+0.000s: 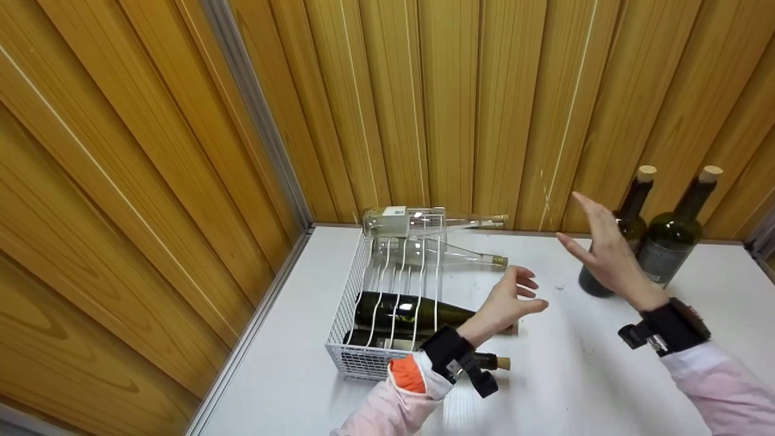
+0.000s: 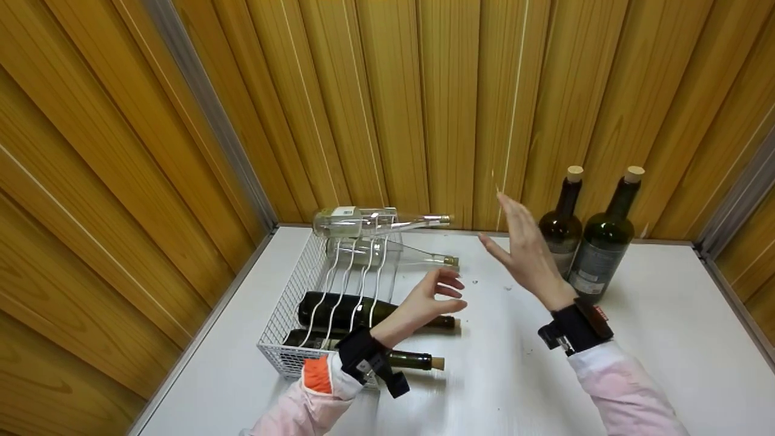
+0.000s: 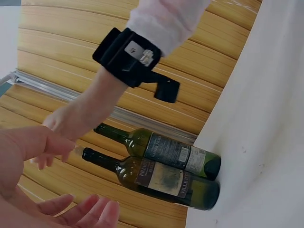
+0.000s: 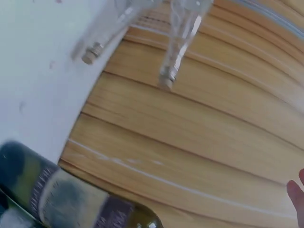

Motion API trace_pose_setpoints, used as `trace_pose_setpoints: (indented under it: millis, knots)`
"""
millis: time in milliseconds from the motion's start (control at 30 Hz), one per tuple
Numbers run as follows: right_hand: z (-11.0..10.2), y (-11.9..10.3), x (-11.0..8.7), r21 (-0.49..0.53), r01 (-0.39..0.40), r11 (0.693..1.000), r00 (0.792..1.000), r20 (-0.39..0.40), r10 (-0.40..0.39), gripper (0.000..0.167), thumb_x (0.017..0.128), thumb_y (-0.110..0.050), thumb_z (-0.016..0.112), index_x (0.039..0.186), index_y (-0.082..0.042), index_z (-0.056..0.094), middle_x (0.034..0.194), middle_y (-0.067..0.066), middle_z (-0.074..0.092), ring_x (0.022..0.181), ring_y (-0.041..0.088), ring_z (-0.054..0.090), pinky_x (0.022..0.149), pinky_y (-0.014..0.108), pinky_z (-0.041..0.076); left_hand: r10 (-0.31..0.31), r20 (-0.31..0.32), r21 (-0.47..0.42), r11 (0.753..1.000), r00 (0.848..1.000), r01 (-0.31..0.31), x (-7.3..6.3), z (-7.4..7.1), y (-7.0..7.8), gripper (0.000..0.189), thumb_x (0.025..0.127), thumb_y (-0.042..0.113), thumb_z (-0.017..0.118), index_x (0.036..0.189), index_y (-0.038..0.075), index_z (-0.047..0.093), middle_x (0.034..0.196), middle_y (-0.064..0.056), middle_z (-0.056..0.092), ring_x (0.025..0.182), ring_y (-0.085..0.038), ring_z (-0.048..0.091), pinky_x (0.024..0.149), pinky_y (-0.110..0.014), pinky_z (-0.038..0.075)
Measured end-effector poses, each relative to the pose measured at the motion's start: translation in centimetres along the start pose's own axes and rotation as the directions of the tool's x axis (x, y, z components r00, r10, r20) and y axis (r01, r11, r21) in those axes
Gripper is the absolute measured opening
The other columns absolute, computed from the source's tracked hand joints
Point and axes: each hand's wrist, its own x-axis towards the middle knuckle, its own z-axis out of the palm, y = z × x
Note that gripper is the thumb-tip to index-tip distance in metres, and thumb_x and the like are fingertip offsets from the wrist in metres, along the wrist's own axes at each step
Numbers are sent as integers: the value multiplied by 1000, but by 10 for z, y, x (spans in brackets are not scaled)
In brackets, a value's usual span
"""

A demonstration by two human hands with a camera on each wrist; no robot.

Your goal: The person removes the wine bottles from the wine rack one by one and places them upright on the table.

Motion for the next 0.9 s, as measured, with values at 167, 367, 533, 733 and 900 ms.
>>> trace_pose_setpoints:
  millis: [167,367,533,733,900]
  knots:
    - [25,-3,-23,2,-59,998,981,187,57,74,83,-25,66,141,-4,25,140,19,29,125,35,26,94,54,25,8,0,17,1000,1000,-8,7,-15,8,42,75,4,69,110,6,46,95,1,52,86,-11,53,68,-22,44]
    - [44,-6,-44,9,-157,988,900,412,139,80,82,-32,66,144,-9,20,142,20,24,127,38,19,94,58,19,31,-78,72,997,996,-26,30,-43,19,44,74,1,69,111,3,46,97,-6,53,88,-18,54,71,-22,44]
    - [53,-11,-60,-6,-242,970,827,522,210,82,82,-43,63,145,-16,17,143,15,25,127,39,19,94,60,18,66,-186,318,948,980,-4,62,-77,13,41,72,2,70,107,1,48,98,-13,53,85,-19,50,70,-21,41]
    - [55,-17,-81,-39,-252,967,790,569,229,82,82,-48,59,144,-13,19,141,14,29,126,38,23,95,57,19,167,-207,547,836,964,-27,89,-125,-9,45,73,5,71,108,-2,44,102,-15,48,91,-21,47,77,-25,39]
    - [53,-20,-90,-44,-250,967,795,561,231,81,82,-50,59,143,-10,23,139,14,32,124,38,26,95,56,21,260,-104,837,544,960,-57,101,-158,-30,57,72,20,74,112,-3,41,108,-16,45,98,-29,45,83,-33,38]
